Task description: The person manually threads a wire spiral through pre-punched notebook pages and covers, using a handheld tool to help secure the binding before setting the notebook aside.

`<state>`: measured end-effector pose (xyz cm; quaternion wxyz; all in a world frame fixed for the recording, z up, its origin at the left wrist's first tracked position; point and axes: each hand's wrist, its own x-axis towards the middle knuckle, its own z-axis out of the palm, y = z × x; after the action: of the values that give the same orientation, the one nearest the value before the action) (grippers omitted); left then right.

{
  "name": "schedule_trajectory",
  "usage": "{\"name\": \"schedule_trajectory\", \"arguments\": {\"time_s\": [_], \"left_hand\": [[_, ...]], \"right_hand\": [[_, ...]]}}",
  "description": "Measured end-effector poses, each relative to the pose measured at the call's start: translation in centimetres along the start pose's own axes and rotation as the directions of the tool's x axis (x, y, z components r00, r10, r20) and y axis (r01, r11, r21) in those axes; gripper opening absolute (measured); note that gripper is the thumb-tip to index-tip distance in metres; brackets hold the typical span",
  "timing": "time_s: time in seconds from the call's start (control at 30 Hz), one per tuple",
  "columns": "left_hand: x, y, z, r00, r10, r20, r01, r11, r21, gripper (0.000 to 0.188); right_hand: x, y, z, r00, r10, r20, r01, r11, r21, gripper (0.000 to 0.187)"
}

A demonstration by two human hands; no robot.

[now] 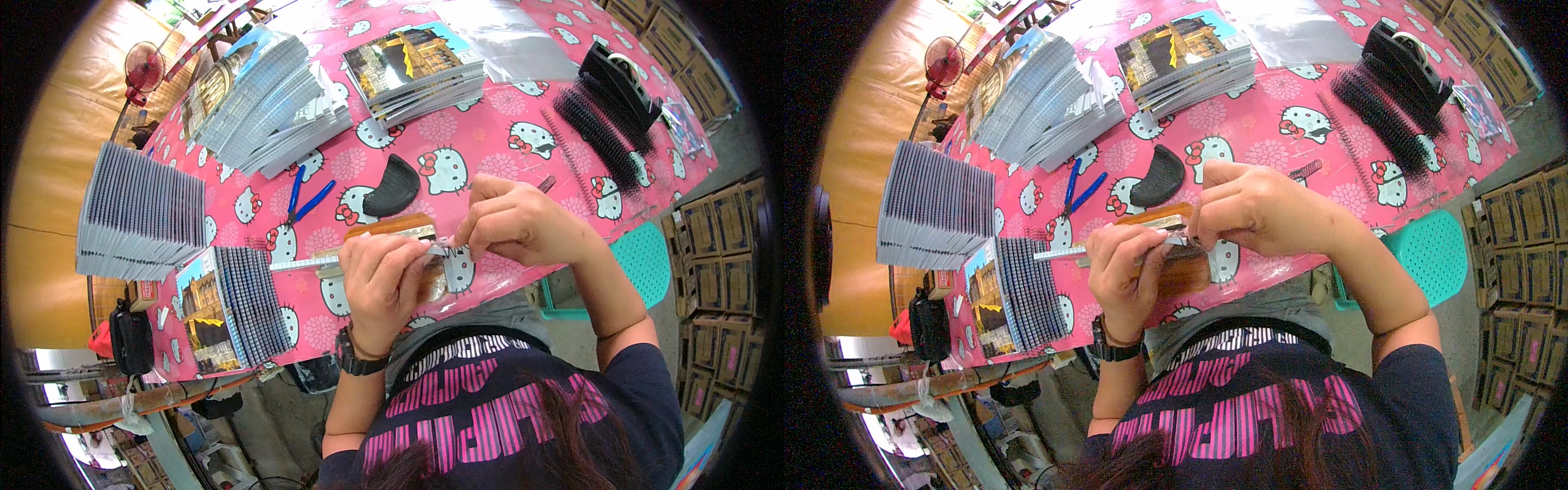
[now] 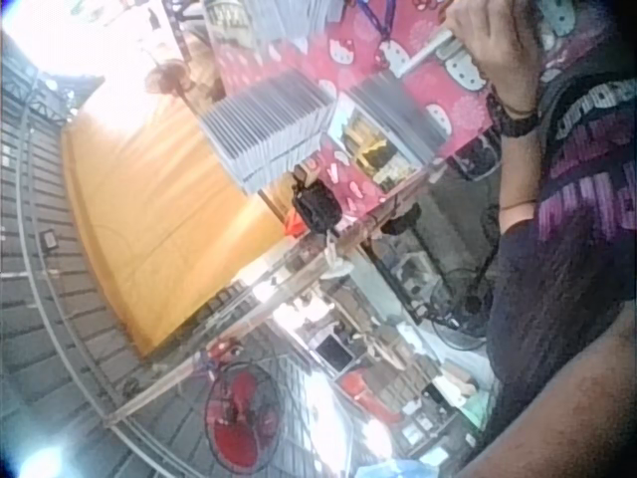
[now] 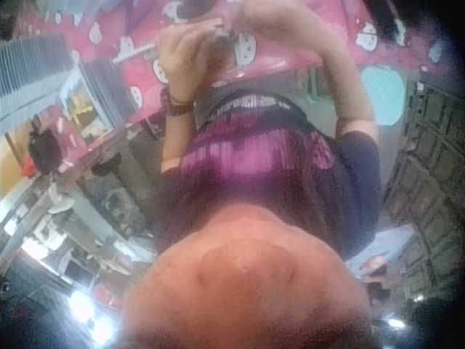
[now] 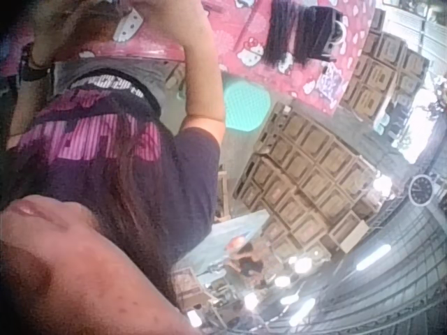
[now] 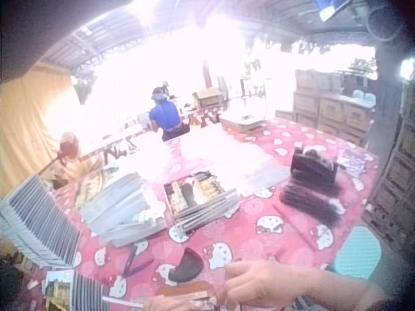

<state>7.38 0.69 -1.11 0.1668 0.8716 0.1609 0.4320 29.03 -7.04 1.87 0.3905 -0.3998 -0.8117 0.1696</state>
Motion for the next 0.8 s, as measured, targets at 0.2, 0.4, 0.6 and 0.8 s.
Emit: {"name": "schedule_trajectory", "arguments": {"time_s": [0.2,0.4,0.6,0.8], "left_hand": [[1.2,0.1,0.6,0.998,-0.036,0.043,0.034,0.998,0.047,0.025],[1.7,0.9,0.1,0.974,-0.054,0.22,0.027,0.992,0.126,0.025],[2.3,1.0,0.4,0.993,-0.008,0.122,0.002,0.999,0.045,0.023],[1.2,0.2,0.8,0.992,0.02,0.124,-0.036,0.991,0.13,0.024]], "right_hand": [[-0.7,-0.3,1.4,0.978,0.162,-0.132,-0.159,0.987,0.037,0.026],[0.6,3.1,0.7,0.826,0.563,-0.019,-0.53,0.788,0.315,0.042],[3.8,12.2,7.2,0.916,0.397,-0.055,-0.396,0.876,-0.274,0.07],[4.9,14.0,9.5,0.923,0.383,0.025,-0.332,0.83,-0.448,0.053]]}}
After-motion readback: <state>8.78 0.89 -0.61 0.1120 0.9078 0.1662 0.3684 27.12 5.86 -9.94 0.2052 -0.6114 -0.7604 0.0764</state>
